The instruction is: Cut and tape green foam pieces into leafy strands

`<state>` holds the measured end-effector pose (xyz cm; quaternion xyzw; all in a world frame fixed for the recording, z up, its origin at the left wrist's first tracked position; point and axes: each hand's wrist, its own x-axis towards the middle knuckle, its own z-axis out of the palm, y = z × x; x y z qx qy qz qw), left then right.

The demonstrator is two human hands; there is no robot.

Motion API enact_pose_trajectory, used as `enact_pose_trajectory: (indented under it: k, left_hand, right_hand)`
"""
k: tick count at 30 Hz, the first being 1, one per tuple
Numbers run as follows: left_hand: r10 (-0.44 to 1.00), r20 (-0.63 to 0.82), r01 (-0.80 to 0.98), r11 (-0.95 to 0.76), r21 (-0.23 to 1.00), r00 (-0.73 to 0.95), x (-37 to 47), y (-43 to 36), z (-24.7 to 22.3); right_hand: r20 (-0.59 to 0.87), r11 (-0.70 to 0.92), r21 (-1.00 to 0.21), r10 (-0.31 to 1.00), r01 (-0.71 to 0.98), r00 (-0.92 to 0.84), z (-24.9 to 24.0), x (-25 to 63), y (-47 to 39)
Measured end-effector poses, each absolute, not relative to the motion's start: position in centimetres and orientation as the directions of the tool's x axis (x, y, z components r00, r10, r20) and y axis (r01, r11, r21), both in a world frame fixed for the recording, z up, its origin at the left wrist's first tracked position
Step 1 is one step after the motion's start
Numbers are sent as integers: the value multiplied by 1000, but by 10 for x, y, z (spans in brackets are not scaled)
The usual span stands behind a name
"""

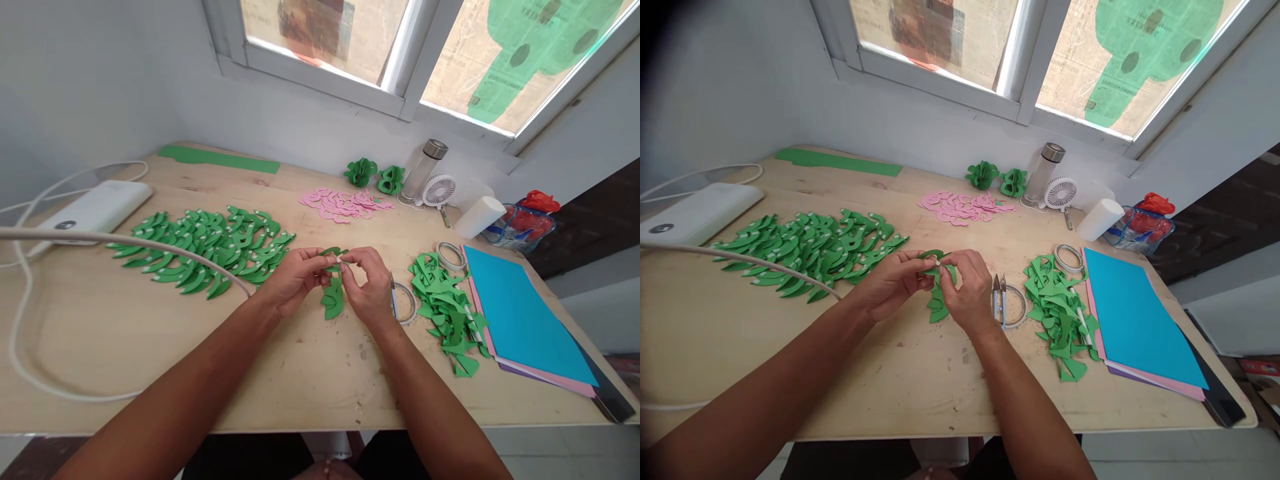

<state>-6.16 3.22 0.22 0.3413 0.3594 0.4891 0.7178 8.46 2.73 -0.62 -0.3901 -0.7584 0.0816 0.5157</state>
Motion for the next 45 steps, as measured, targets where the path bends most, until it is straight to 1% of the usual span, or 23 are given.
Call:
enact_pose_trajectory:
  k: [12,21,24,35,45]
  left_hand:
    - [947,-195,-465,298,833,257,-61,32,4]
    - [943,-193,-458,303,835,273,-62,32,2]
    - [945,-191,-462,298,835,265,-62,31,2]
    - [943,-194,-476,307,825,272,-61,30,5]
    - [938,-194,-446,310,840,287,-62,30,7]
  right_hand:
    - [716,676,-518,678,524,-167,-6,85,27]
    - [755,711,-386,610,588,-242,-6,85,26]
    - [762,714,-362,597,600,-252,-5,85,26]
    - [737,704,-402,628,585,-250,-4,86,26]
    - [730,690,-452,651,565,-210,-6,85,26]
